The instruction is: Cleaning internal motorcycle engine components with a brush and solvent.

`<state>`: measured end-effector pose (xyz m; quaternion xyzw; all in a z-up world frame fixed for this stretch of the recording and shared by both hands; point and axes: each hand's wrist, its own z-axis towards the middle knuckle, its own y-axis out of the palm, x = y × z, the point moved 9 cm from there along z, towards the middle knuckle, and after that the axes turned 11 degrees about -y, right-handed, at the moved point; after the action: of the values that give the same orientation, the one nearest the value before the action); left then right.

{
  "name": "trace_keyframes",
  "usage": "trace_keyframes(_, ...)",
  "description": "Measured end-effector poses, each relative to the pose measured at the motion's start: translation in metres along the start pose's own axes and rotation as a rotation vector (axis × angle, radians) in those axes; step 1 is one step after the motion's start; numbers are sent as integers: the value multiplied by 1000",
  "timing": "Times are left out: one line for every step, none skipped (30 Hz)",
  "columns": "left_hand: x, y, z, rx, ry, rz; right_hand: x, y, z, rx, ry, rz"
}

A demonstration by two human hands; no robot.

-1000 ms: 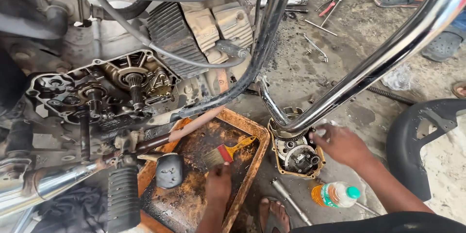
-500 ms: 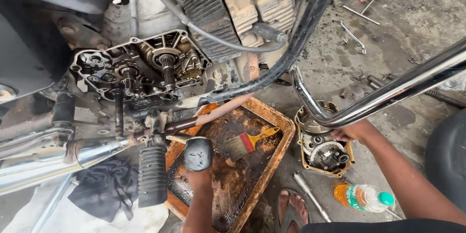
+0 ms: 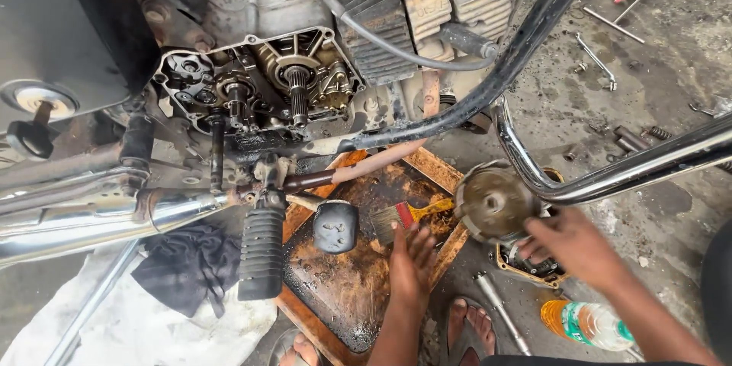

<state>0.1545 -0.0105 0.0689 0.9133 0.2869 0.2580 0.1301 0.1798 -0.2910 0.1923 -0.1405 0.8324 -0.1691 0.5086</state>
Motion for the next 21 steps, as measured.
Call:
trace_keyframes(10,30,-22,-157,-106,-104,-20,28,-10,-59,11,46)
trace_keyframes(18,25,-29,-156,-104,-112,-20,50,-7,-65,9,39)
trace_keyframes(23,29,-39,-291,-154,-204,-23,83,-4,-177,-37,30)
trace_keyframes(28,32,-49,-426,-201,-296,-25,117,-3,-288,-84,21)
trace_keyframes(33,20,-48,-419,-197,-305,-37,131,-5,-300,-83,18)
trace_keyframes(43,14,-50,-495,-159,-353,-49,147,-7,-357,-89,-22)
trace_keyframes(56,2,-54,-561,-113,-394,-62,171,-11,-421,-97,-51)
trace_keyframes(67,-12,-54,-544,-103,-396,-71,178,0,-439,-99,-43)
trace_keyframes(75,-26,-55,-525,-84,-411,-80,180,10,-441,-154,-198)
trace_keyframes(82,-40,-56,-505,-66,-426,-89,182,20,-441,-211,-351)
trace_keyframes(87,-50,-51,-504,-70,-429,-64,183,42,-443,-206,-354)
trace_keyframes(93,-65,-44,-439,-45,-401,-58,177,65,-351,-416,-578)
trace_keyframes(100,-79,-38,-376,-20,-370,-52,175,83,-249,-628,-798)
trace_keyframes(100,-93,-21,-377,-22,-371,-36,180,99,-249,-625,-800)
trace_keyframes(103,-116,-4,-277,35,-315,-24,192,112,-240,-708,-1004)
trace_keyframes(108,-140,12,-178,92,-259,-11,205,124,-228,-789,-1210)
trace_keyframes(107,-145,19,-175,91,-263,-9,205,125,-233,-790,-1211)
trace_keyframes(109,-156,26,-108,132,-257,1,207,129,-284,-729,-1349)
trace_keyframes(113,-168,30,-38,174,-248,10,211,132,-335,-666,-1482)
trace_keyframes(116,-172,33,-32,175,-250,-3,210,125,-340,-669,-1480)
trace_keyframes(121,-177,35,-2,203,-281,-17,210,117,-372,-697,-1479)
